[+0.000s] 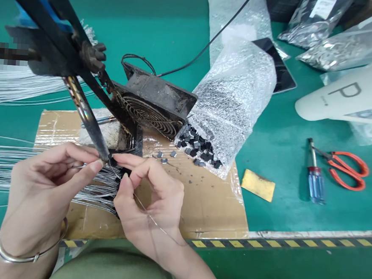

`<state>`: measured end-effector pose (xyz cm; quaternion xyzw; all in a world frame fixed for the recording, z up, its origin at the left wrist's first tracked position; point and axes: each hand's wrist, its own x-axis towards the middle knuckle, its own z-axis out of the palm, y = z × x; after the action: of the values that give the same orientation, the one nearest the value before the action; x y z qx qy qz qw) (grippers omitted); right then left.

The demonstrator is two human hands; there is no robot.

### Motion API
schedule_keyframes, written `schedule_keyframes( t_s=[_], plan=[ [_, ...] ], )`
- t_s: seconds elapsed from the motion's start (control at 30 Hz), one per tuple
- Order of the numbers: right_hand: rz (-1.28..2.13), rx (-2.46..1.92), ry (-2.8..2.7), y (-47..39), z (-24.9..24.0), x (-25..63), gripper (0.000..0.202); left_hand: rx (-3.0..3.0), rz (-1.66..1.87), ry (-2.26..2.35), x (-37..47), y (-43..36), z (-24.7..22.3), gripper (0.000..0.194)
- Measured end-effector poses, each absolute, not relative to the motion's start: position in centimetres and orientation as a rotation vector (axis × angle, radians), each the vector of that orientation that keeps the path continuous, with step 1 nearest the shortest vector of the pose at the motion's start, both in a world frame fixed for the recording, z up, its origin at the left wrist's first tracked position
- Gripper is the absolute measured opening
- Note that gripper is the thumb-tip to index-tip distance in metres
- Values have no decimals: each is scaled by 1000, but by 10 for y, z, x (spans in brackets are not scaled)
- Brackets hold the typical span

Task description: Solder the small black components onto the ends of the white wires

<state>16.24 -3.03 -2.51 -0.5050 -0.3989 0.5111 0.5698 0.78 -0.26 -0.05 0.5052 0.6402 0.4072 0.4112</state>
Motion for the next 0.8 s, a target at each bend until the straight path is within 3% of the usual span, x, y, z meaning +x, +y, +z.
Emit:
schedule_keyframes(
  t_s=[0.8],
  plan=[
    [1177, -1211, -954, -29, -27, 161, 23, 1274, 1016, 1597, 8, -2, -2, 16]
  ],
)
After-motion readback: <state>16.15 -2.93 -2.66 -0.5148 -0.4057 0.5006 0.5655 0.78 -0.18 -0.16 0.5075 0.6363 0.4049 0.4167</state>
